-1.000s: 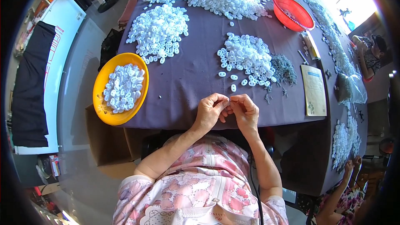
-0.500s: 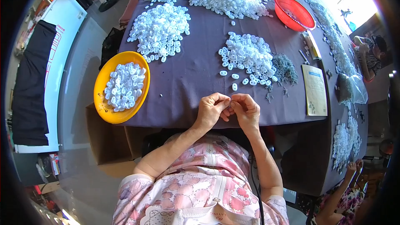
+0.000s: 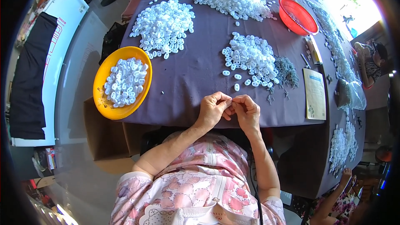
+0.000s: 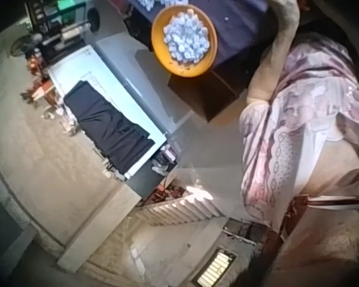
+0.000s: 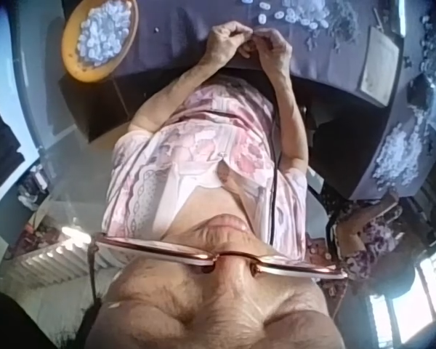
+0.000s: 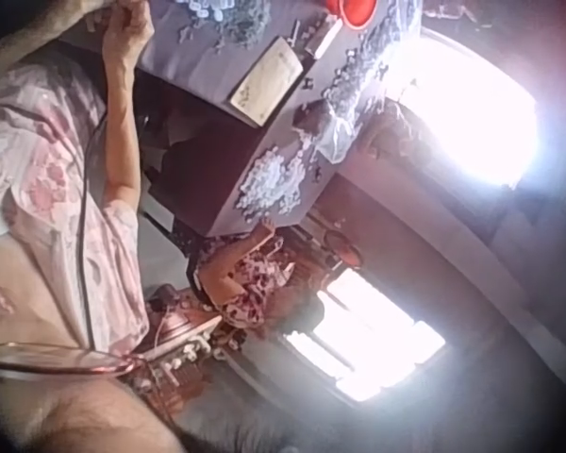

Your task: The person sorts small white plastic components by hand at a table.

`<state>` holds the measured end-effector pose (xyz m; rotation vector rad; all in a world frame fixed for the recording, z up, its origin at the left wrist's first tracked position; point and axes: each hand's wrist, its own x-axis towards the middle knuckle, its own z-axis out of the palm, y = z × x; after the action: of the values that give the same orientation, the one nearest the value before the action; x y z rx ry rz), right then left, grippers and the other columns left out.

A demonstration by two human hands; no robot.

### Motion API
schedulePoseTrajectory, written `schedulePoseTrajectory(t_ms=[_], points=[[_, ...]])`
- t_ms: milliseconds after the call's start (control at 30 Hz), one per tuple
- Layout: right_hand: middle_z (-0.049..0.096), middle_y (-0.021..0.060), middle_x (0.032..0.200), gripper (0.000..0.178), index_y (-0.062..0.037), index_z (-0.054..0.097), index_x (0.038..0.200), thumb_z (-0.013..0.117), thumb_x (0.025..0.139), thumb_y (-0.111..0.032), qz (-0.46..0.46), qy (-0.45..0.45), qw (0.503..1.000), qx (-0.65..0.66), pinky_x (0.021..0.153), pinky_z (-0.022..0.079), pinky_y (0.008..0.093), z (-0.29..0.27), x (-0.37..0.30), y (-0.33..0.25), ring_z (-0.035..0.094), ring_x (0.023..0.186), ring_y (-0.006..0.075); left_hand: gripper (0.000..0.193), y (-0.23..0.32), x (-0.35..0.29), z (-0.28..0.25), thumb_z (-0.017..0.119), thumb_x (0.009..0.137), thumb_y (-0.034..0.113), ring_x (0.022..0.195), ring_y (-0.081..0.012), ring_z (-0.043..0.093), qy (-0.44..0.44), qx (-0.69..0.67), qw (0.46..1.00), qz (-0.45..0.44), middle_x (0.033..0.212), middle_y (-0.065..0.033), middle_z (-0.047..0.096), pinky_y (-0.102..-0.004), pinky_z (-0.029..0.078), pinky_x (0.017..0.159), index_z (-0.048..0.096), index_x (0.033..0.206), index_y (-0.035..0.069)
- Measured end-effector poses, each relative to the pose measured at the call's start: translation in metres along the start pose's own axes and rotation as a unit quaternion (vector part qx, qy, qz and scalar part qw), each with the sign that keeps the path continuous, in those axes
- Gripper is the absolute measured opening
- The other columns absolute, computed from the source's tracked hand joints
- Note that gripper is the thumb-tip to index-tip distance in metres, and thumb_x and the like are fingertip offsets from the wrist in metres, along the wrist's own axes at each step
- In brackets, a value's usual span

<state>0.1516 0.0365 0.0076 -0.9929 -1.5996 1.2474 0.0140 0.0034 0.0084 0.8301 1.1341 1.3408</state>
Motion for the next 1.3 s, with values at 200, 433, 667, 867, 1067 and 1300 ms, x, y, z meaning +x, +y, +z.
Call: schedulePoseTrajectory(t_ms=[200, 433, 667, 867, 1067, 1300], points=[[0.064, 0.0038, 0.08, 0.006, 0.0025, 0.06, 0.091, 0.056, 0.087, 0.005, 0.027, -0.019, 0.999, 0.019, 0.063, 0.051, 0.0222, -0.004, 0.002, 0.0, 0.06, 0.067, 0.0087, 0.009, 0.003, 0.001, 0.001, 0.056, 0.091, 0.005, 0.064, -0.0135, 0.065, -0.001, 0.0, 1.0, -0.008, 0.078, -0.0085, 0.065, -0.0254, 0.056, 0.05, 0.061, 0.092, -0.003], [0.061, 0.0074, 0.089, 0.02, -0.0036, 0.061, 0.105, 0.052, 0.088, 0.002, 0.095, 0.006, 0.991, -0.097, 0.063, 0.053, 0.0273, -0.016, 0.022, -0.017, 0.063, 0.072, 0.0158, 0.011, 0.003, 0.001, -0.003, 0.059, 0.09, 0.007, 0.059, -0.0135, 0.063, 0.005, -0.027, 1.0, -0.014, 0.073, -0.0071, 0.063, -0.026, 0.056, 0.05, 0.06, 0.092, -0.003], [0.056, 0.0123, 0.095, 0.038, -0.0072, 0.063, 0.107, 0.055, 0.073, 0.008, -0.155, -0.08, 0.899, -0.402, 0.073, 0.05, 0.0385, -0.015, 0.046, -0.018, 0.059, 0.09, 0.0301, 0.012, 0.001, 0.002, -0.003, 0.06, 0.09, 0.008, 0.06, -0.0132, 0.062, -0.007, -0.045, 0.999, -0.013, 0.076, -0.0068, 0.06, -0.026, 0.055, 0.05, 0.059, 0.095, -0.003], [0.056, 0.0145, 0.096, 0.015, -0.003, 0.062, 0.094, 0.059, 0.079, -0.001, -0.102, -0.09, 0.897, -0.421, 0.07, 0.049, 0.0408, -0.018, 0.048, -0.021, 0.059, 0.083, 0.0331, 0.012, 0.0, 0.002, -0.006, 0.06, 0.09, 0.008, 0.06, -0.0131, 0.062, -0.004, -0.037, 0.999, -0.008, 0.077, -0.0069, 0.061, -0.0263, 0.055, 0.05, 0.06, 0.095, -0.002], [0.062, 0.0077, 0.078, 0.012, -0.002, 0.064, 0.093, 0.065, 0.082, -0.006, -0.013, -0.018, 0.968, -0.25, 0.058, 0.05, 0.0319, -0.014, 0.027, -0.012, 0.062, 0.068, 0.0203, 0.012, 0.002, 0.001, -0.003, 0.059, 0.091, 0.009, 0.061, -0.0138, 0.063, -0.002, -0.04, 0.999, -0.021, 0.077, -0.0072, 0.062, -0.0264, 0.055, 0.051, 0.06, 0.094, -0.002], [0.067, 0.005, 0.08, 0.016, 0.0021, 0.065, 0.101, 0.062, 0.087, -0.003, 0.112, 0.049, 0.987, 0.109, 0.058, 0.054, 0.0228, -0.003, 0.008, 0.0, 0.064, 0.065, 0.0102, 0.012, 0.005, 0.002, -0.002, 0.058, 0.091, 0.009, 0.059, -0.0131, 0.064, 0.006, -0.038, 0.999, -0.013, 0.073, -0.0076, 0.063, -0.0251, 0.055, 0.05, 0.06, 0.091, -0.003]])
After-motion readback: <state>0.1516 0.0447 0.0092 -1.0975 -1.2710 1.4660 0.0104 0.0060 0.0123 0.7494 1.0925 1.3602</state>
